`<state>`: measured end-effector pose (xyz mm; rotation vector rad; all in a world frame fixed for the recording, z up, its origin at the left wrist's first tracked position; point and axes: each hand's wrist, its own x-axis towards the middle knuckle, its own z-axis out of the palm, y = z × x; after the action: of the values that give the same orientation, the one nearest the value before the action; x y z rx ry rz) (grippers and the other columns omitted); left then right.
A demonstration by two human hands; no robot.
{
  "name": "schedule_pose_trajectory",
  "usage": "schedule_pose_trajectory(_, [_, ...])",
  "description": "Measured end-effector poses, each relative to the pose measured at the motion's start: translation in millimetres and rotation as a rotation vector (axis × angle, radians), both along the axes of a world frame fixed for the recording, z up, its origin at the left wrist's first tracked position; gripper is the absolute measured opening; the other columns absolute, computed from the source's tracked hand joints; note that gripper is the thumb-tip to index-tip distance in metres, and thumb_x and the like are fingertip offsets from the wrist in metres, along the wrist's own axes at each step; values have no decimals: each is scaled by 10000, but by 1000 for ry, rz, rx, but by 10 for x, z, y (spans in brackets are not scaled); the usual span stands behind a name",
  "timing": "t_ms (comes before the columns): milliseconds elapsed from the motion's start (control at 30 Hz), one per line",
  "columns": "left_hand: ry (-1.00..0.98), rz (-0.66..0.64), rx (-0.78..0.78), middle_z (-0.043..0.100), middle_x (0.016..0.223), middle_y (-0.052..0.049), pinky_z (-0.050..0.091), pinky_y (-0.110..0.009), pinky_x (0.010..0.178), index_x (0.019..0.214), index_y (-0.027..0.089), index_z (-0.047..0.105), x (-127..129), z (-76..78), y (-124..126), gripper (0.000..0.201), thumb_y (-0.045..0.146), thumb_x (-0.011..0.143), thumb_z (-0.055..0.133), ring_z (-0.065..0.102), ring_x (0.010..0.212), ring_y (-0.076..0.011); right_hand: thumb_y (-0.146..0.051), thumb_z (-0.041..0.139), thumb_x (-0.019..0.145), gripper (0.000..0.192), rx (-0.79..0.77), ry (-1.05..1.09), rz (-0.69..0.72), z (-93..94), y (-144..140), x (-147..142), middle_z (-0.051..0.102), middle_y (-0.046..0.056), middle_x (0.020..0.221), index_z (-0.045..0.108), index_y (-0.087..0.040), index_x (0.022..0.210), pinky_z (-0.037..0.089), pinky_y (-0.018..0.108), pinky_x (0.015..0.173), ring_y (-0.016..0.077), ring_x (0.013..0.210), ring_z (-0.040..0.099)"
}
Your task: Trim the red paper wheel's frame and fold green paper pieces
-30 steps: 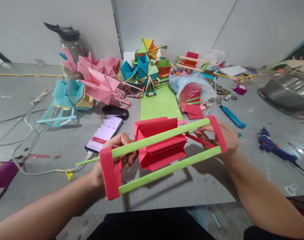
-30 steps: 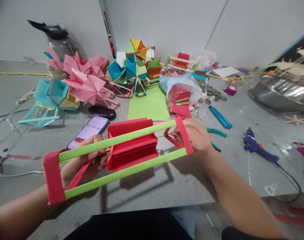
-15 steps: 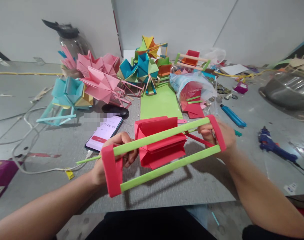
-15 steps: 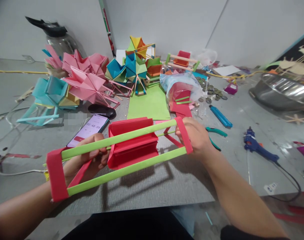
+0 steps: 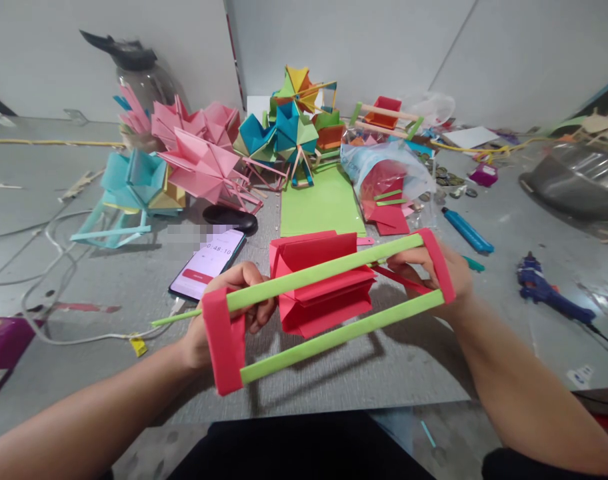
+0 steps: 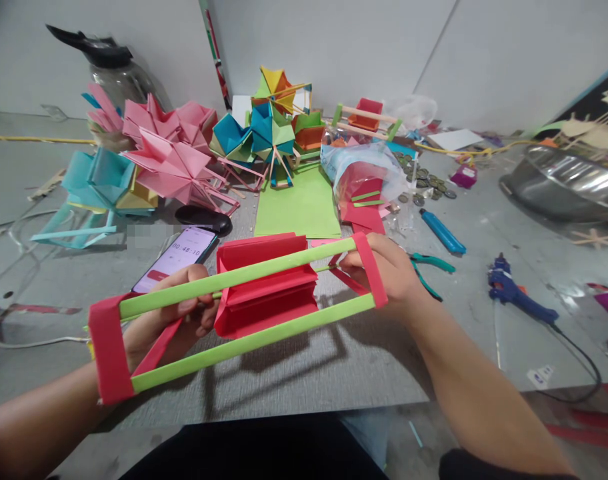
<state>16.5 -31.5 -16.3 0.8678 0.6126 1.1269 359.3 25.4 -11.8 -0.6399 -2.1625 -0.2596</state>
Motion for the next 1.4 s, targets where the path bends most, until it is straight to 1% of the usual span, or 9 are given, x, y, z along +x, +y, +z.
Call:
schedule_pose_trajectory(233, [11, -9, 22, 679, 607, 6, 412, -194, 506, 774, 182, 694, -7, 17, 11, 305, 359, 823, 939, 532, 513, -111, -35, 696, 971, 213, 73, -5, 7, 68, 3, -68, 807, 53, 890, 697, -248, 976, 620, 334, 626, 222, 748, 770])
schedule_pose_trajectory(400, [11, -5, 20, 663, 587, 11, 392, -199, 493, 768, 188, 696, -1, 13, 13, 313, 371, 813, 946, 514, 500, -109, -67, 720, 959, 180, 45, 14, 37, 69, 8, -63, 824, 62, 902, 724, -247, 967, 638, 362, 644, 246, 772, 791])
schedule_pose_trajectory(600, [-3, -27, -24, 688, 615, 2, 408, -203, 498, 788, 186, 697, -29, -1, 23, 306, 349, 809, 955, 547, 531, -119, -79, 726, 963, 173, 54, 27, 23, 91, -21, -72, 790, 40, 851, 726, -252, 950, 612, 360, 636, 237, 744, 759])
schedule_pose_trajectory(767, [-34, -56, -69, 688, 586, 14, 432, -197, 514, 780, 189, 734, -22, 41, 57, 303, 358, 793, 985, 550, 515, -104, -132, 727, 978, 143, -52, 2, 14, 105, -34, -41, 800, 44, 899, 748, -272, 993, 613, 392, 682, 253, 784, 767])
schedule_pose_trajectory(1000, [-46, -64, -39, 695, 596, 11, 443, -196, 524, 795, 188, 751, -22, 20, 60, 273, 353, 820, 967, 561, 522, -104, -108, 794, 919, 186, -80, 68, 2, 24, -14, 11, 755, 29, 889, 697, -257, 974, 589, 353, 666, 223, 771, 732])
schedule_pose_trajectory(1100, [-37, -60, -30, 694, 597, 14, 446, -195, 529, 797, 189, 746, -25, 12, 58, 269, 348, 826, 961, 558, 520, -100, -169, 747, 959, 153, -159, 84, -35, 47, -13, 14, 711, 4, 824, 650, -253, 876, 536, 315, 591, 194, 698, 688])
schedule_pose_trajectory(1200, [-26, -55, -47, 689, 602, 15, 446, -195, 528, 793, 191, 737, -23, 15, 54, 282, 352, 816, 967, 559, 523, -101, -237, 662, 999, 294, -337, 69, -26, 94, -17, 20, 596, -37, 688, 533, -242, 734, 423, 281, 463, 148, 527, 567])
schedule_pose_trajectory(1267, [-17, -54, -58, 689, 604, 14, 442, -193, 525, 795, 190, 727, -26, 11, 52, 291, 354, 817, 966, 561, 528, -103, -251, 632, 1005, 335, -409, 83, -34, 108, -19, 30, 549, -49, 638, 483, -242, 705, 366, 279, 412, 135, 460, 495])
schedule_pose_trajectory(1400, [-5, -70, -45, 693, 601, 8, 421, -196, 504, 795, 182, 708, -39, -3, 53, 315, 370, 821, 960, 551, 515, -104, -244, 658, 1005, 315, -362, 100, -66, 99, -15, 35, 589, -36, 657, 514, -251, 726, 392, 292, 437, 156, 511, 541])
